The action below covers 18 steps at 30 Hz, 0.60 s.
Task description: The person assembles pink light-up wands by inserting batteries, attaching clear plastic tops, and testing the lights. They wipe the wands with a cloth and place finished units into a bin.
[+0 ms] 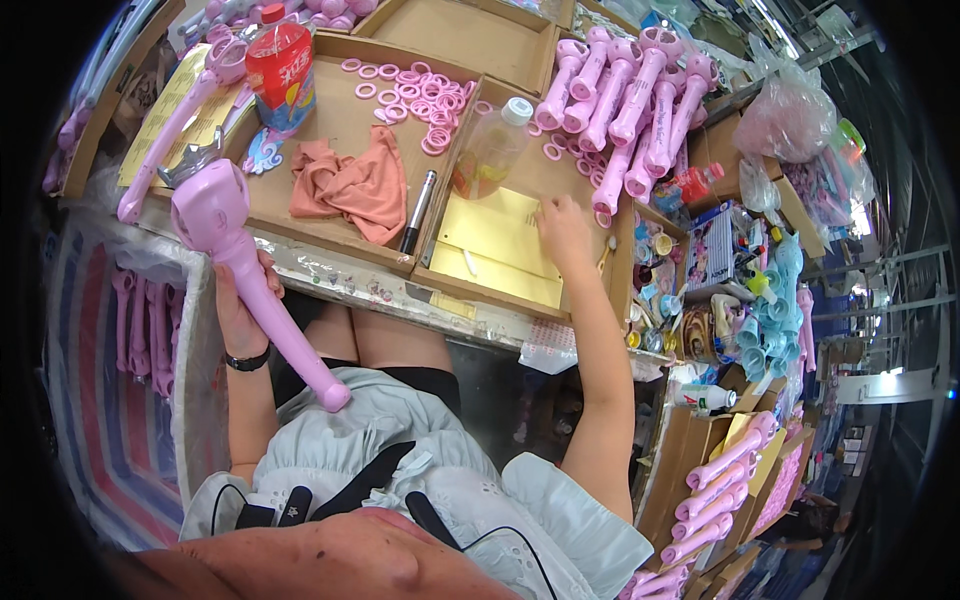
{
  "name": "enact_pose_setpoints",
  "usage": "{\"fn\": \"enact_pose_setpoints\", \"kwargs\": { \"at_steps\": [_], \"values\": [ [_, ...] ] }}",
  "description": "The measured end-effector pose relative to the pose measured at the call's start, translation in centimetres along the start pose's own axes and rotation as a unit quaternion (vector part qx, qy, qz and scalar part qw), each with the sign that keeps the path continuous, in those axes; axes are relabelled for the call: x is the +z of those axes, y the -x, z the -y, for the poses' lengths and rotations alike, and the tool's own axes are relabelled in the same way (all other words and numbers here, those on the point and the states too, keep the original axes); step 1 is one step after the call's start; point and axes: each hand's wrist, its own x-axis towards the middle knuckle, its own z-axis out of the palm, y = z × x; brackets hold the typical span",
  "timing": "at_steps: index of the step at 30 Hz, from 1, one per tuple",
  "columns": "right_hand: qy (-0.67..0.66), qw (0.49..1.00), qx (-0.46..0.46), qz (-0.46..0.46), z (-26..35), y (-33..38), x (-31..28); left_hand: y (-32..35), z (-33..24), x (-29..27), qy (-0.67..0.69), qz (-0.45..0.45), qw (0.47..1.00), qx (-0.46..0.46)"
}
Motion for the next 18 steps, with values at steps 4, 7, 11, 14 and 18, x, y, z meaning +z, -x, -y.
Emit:
{"fn": "enact_pose_setpoints", "kwargs": {
  "at_steps": [4, 7, 11, 14, 18],
  "values": [
    [-0.029, 0.999, 0.011, 0.006, -0.1, 0.0, 0.4, 0.0, -0.1, -0.1, 0.002, 0.000, 1.000, 0.003],
    [-0.023, 1.000, 0.011, 0.013, -0.3, 0.0, 0.5, -0.1, -0.1, -0.2, 0.007, -0.002, 1.000, 0.000],
    [-0.032, 0.999, 0.003, 0.006, -0.3, 0.0, 0.3, -0.1, 0.0, -0.5, 0.006, -0.004, 1.000, -0.005],
    [-0.060, 0.998, -0.001, -0.001, -0.2, 0.0, -0.1, -0.1, 0.2, -0.6, 0.014, -0.011, 1.000, -0.006],
    [-0.090, 0.995, 0.027, 0.030, -0.2, 0.1, -0.6, -0.1, 0.3, -0.7, 0.026, -0.017, 0.999, -0.005]
  ]
}}
